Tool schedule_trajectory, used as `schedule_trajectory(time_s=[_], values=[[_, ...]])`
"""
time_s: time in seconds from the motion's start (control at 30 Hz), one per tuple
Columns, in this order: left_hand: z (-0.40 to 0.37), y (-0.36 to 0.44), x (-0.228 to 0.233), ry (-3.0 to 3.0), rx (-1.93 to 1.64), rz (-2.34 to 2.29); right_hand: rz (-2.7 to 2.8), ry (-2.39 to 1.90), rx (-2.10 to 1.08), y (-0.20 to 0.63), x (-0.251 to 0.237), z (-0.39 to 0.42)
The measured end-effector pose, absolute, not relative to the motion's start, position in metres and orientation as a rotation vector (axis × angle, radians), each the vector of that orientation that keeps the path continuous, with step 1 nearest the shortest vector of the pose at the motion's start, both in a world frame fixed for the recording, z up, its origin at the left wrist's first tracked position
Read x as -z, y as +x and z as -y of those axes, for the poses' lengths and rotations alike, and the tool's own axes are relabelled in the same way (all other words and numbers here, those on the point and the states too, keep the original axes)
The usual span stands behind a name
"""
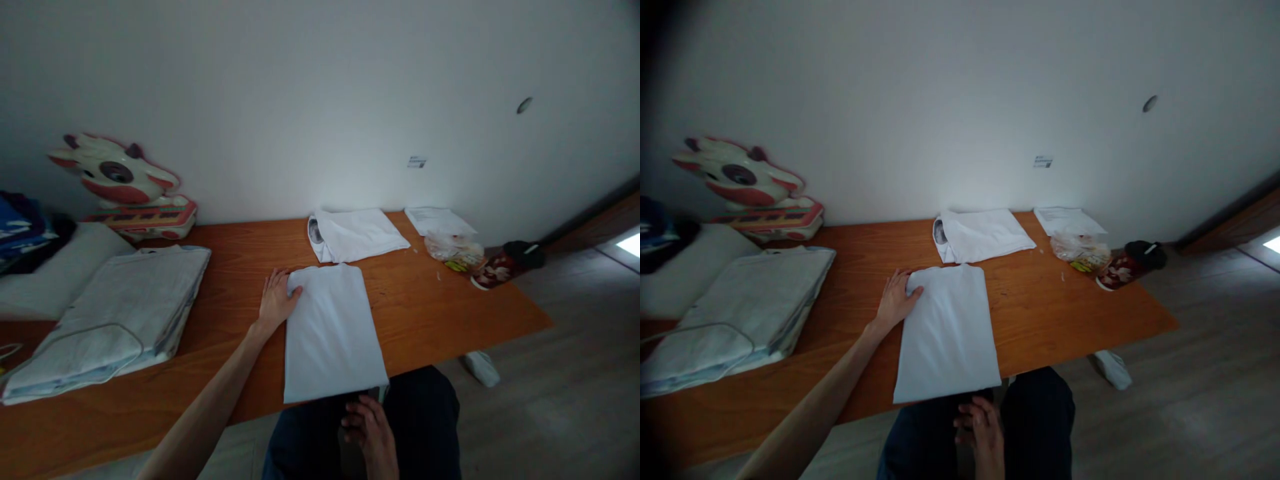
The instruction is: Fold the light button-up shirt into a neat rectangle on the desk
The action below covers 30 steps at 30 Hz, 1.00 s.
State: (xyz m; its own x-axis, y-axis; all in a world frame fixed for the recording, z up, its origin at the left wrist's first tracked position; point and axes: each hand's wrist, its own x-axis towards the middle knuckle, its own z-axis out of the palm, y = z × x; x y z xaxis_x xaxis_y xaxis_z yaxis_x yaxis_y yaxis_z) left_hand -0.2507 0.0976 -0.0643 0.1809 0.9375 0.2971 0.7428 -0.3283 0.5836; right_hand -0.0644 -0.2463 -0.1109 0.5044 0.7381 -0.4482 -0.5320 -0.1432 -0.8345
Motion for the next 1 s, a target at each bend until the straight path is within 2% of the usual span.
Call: schedule_trajectory(time_s=[0.1, 0.27, 0.43, 0.53, 0.63, 0.77, 0.87, 1.0], values=[[-0.093, -0.256, 0.059, 1.967, -0.959, -1.535, 0.226, -1.262, -1.205, -0.074, 0.102, 0.223], [-0.059, -0.269, 0.059, 1.694, -1.165, -1.375, 0.259, -1.284, -1.17, -0.06, 0.088, 0.208], [0.032, -0.274, 0.061, 1.514, -1.259, -1.334, 0.21, -1.258, -1.086, -0.045, 0.09, 0.218], [0.106, -0.263, 0.054, 1.472, -1.39, -1.442, 0.245, -1.295, -1.157, -0.051, 0.089, 0.219], [0.177, -0.249, 0.056, 1.313, -1.327, -1.366, 0.219, -1.287, -1.149, -0.063, 0.086, 0.218], [0.234, -0.236, 0.09, 0.658, -1.079, -1.078, 0.003, -1.171, -0.967, -0.053, 0.081, 0.232], [0.236, -0.223, 0.115, 0.221, -0.749, -0.723, -0.072, -1.3, -0.875, -0.022, 0.079, 0.248], [0.212, -0.185, 0.117, -0.011, -0.695, -0.43, 0.111, -1.368, -0.921, 0.021, 0.065, 0.264]])
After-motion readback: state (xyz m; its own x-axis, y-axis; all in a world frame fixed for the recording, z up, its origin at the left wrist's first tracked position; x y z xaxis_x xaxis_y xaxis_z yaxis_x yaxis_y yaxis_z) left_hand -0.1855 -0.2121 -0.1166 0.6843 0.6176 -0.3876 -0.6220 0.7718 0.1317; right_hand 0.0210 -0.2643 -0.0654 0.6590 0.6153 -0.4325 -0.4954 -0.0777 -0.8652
